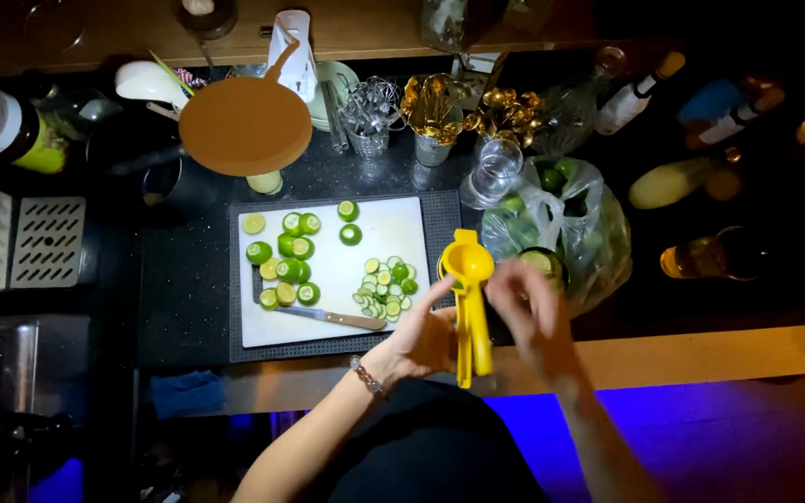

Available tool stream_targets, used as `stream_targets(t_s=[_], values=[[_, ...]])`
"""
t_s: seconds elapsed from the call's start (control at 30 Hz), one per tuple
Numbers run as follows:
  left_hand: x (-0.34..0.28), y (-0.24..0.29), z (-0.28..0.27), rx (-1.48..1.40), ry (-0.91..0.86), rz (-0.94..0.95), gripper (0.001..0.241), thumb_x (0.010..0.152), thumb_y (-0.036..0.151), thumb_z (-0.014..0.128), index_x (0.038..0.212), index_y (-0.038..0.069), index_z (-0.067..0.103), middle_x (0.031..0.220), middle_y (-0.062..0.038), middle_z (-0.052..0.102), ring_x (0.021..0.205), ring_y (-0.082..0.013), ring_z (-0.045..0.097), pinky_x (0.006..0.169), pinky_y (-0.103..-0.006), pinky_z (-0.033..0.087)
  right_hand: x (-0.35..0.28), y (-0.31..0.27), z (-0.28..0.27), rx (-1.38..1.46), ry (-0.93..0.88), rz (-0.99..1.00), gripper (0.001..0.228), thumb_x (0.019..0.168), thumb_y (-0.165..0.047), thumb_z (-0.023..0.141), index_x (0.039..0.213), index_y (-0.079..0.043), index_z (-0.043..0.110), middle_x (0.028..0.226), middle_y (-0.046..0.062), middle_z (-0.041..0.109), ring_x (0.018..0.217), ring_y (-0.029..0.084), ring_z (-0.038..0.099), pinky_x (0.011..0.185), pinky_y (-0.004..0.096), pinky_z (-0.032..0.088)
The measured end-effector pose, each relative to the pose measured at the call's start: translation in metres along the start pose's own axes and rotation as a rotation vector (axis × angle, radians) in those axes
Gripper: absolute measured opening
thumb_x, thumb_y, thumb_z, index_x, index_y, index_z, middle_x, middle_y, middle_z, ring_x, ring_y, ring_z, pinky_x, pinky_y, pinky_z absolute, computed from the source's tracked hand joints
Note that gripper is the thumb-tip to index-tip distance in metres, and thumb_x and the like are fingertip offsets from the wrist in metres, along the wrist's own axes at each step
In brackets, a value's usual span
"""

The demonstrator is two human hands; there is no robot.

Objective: Preparing and squeezing sliced limes using a hand-held juicer at a bar counter.

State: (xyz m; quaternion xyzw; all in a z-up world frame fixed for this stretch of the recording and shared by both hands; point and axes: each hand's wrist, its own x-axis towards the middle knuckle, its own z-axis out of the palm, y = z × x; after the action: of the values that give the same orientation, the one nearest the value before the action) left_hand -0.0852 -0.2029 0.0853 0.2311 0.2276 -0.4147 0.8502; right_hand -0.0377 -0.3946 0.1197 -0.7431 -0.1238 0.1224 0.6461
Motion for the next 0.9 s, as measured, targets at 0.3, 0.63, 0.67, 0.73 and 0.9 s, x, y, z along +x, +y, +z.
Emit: stream_targets(t_s=[0.3,0.63,0.67,0.73,0.9], values=[[0.045,-0.009,-0.007,0.245,0.244,-0.002,0.056,0.088,0.054,0.072,0.121,0.01,0.061,0.097,-0.005,0.068,0.084,-0.0193,0.068,0.077,-0.0393,0.06,-0.101,0.117,0.013,0.352,-0.253,0.548,0.071,0.092,-0.071,0.047,0.133,-0.014,0.062,0.108,0.008,0.071,0.098,0.019,0.07,0.083,0.035,0.058],[0.096,-0.007,-0.103,0.598,0.06,0.119,0.05,0.108,0.047,0.051,0.142,0.011,0.058,0.098,-0.009,0.07,0.085,-0.0191,0.071,0.071,-0.0346,0.057,-0.08,0.113,0.057,0.554,-0.323,0.839,0.043,0.098,-0.056,0.062,0.103,-0.013,0.061,0.08,0.003,0.059,0.07,0.017,0.058,0.065,0.035,0.048],[0.107,-0.005,-0.124,1.097,0.003,0.377,0.046,0.108,0.044,0.049,0.137,0.011,0.062,0.097,-0.01,0.071,0.086,-0.0228,0.071,0.073,-0.0365,0.058,-0.081,0.139,0.063,0.485,-0.358,0.759,0.047,0.095,-0.059,0.058,0.098,-0.012,0.063,0.076,0.002,0.061,0.067,0.015,0.06,0.065,0.034,0.052],[0.099,0.007,-0.104,1.582,-0.044,0.662,0.044,0.108,0.041,0.047,0.132,0.01,0.067,0.096,-0.012,0.073,0.086,-0.0265,0.071,0.075,-0.0384,0.058,-0.079,0.165,0.071,0.403,-0.403,0.679,0.052,0.092,-0.063,0.054,0.092,-0.011,0.065,0.073,0.0,0.064,0.064,0.013,0.063,0.065,0.033,0.055],[0.032,0.032,0.009,1.222,0.817,0.023,0.053,0.071,0.042,0.077,0.099,-0.003,0.073,0.097,-0.023,0.075,0.092,-0.034,0.076,0.08,-0.0406,0.061,-0.077,0.179,0.093,0.521,-0.226,0.845,0.042,0.101,-0.051,0.065,0.085,-0.015,0.05,0.06,-0.004,0.044,0.045,0.011,0.044,0.044,0.032,0.047]])
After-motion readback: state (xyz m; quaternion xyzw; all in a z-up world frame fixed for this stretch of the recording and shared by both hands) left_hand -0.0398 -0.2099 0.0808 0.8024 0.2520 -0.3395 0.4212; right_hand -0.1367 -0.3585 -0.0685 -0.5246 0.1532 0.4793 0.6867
